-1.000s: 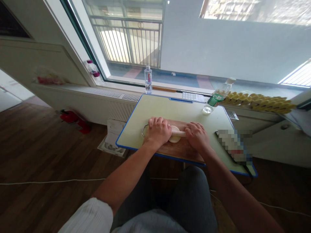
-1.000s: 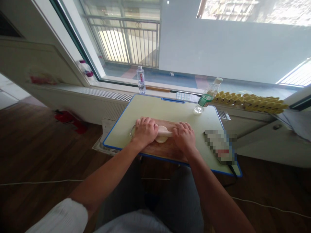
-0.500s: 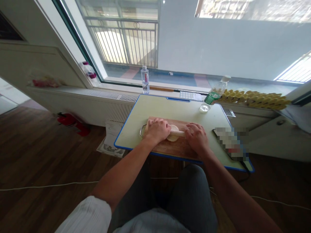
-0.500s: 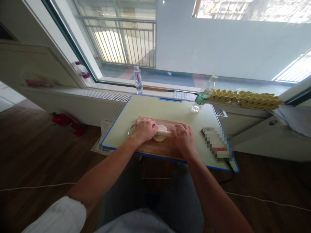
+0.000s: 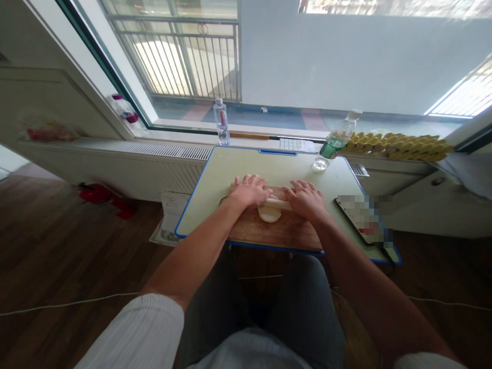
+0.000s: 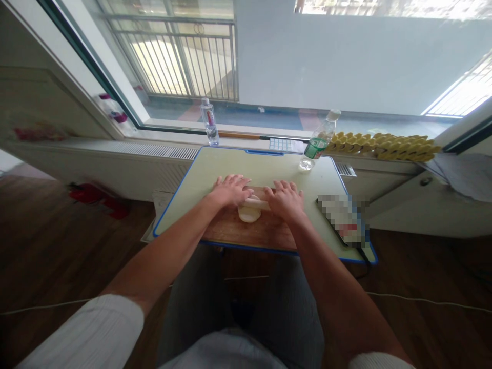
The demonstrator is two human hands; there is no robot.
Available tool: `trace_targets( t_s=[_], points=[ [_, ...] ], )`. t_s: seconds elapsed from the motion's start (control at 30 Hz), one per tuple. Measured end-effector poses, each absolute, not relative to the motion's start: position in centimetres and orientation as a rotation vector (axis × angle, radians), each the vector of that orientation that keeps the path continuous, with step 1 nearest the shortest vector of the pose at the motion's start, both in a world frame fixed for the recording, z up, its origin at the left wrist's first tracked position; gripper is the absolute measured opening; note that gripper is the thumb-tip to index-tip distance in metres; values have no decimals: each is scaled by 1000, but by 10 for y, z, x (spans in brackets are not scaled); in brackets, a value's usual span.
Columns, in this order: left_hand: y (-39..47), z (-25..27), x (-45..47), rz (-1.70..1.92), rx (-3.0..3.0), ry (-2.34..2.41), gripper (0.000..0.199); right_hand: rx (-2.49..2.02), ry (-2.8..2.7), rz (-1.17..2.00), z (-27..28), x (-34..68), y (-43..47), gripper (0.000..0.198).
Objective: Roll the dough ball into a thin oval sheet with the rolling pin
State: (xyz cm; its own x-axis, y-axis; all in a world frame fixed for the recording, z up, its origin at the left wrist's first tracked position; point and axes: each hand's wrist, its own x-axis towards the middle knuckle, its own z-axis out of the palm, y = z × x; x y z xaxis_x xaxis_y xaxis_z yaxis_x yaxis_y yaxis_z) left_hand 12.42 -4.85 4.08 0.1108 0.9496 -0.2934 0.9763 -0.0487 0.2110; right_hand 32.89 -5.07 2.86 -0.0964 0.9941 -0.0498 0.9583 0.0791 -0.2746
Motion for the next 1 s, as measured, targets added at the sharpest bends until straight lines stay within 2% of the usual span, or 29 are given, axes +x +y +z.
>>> trace_targets(
  t_s=[0.17,0.47,0.63,0.8,1.0],
  points=[
    [-71,36,126,11,2130,1907,71,-2020,-2243,313,25,330,-63,75],
    [-140,22,128,308,2280,1996,70,-1860,-2290,-9,16,333,-119,66],
    [-113,26,126,177,2192,1979,71,-1924,-2234,9,18,329,-105,66],
    [-61,38,123,-60,1996,1887,84,-1975,-2218,105,25,323,-71,69],
    [-65,43,120,-79,2091,1821,76,-1990,-2239,100,28,321,-84,66]
  ],
)
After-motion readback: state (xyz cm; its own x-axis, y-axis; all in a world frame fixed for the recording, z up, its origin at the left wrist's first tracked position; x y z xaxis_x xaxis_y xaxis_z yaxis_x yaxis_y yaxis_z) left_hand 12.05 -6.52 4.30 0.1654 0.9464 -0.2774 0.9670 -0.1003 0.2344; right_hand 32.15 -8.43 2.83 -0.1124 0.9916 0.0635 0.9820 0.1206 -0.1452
